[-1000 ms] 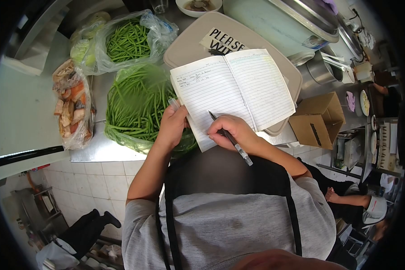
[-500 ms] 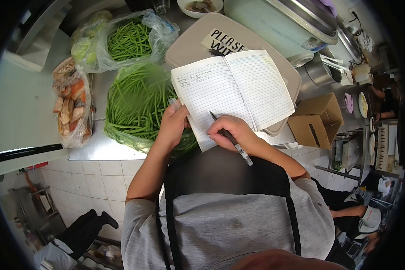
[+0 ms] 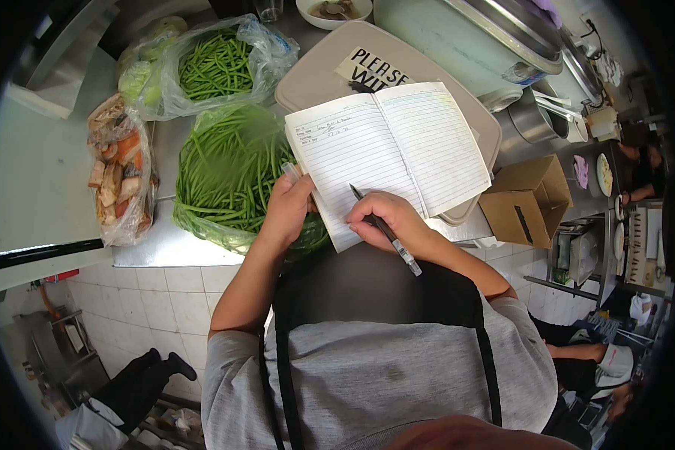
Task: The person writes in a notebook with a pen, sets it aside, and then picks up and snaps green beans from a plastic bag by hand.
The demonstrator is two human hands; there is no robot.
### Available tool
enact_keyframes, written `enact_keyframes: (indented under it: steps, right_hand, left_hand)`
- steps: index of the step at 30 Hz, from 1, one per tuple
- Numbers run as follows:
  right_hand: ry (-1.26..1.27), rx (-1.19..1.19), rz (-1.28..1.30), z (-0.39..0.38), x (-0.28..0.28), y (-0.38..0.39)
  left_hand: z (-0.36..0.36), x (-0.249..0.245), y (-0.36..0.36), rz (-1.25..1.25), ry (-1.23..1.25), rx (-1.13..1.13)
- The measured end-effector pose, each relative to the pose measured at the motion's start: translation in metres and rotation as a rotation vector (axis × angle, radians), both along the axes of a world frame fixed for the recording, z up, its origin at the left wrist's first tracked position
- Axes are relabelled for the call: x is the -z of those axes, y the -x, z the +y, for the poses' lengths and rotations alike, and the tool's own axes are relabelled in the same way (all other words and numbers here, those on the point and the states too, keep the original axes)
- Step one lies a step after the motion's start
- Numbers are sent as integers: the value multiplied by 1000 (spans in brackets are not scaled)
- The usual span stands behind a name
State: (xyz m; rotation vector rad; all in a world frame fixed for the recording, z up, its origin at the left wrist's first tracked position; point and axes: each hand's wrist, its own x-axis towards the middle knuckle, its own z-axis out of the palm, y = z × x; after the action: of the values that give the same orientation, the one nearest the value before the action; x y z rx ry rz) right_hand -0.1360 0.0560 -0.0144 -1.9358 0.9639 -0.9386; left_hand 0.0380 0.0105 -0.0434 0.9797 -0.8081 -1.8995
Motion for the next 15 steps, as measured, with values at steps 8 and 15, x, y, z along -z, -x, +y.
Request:
enact_keyframes:
  steps: [8,15]
  right_hand:
    - [0,-1,15,0,-1,0]
    - [-12,-10,13,-1,-2,0]
  left_hand:
    - [0,2,-1,-8,2,3]
    - [0,-1,0,5,-5,0]
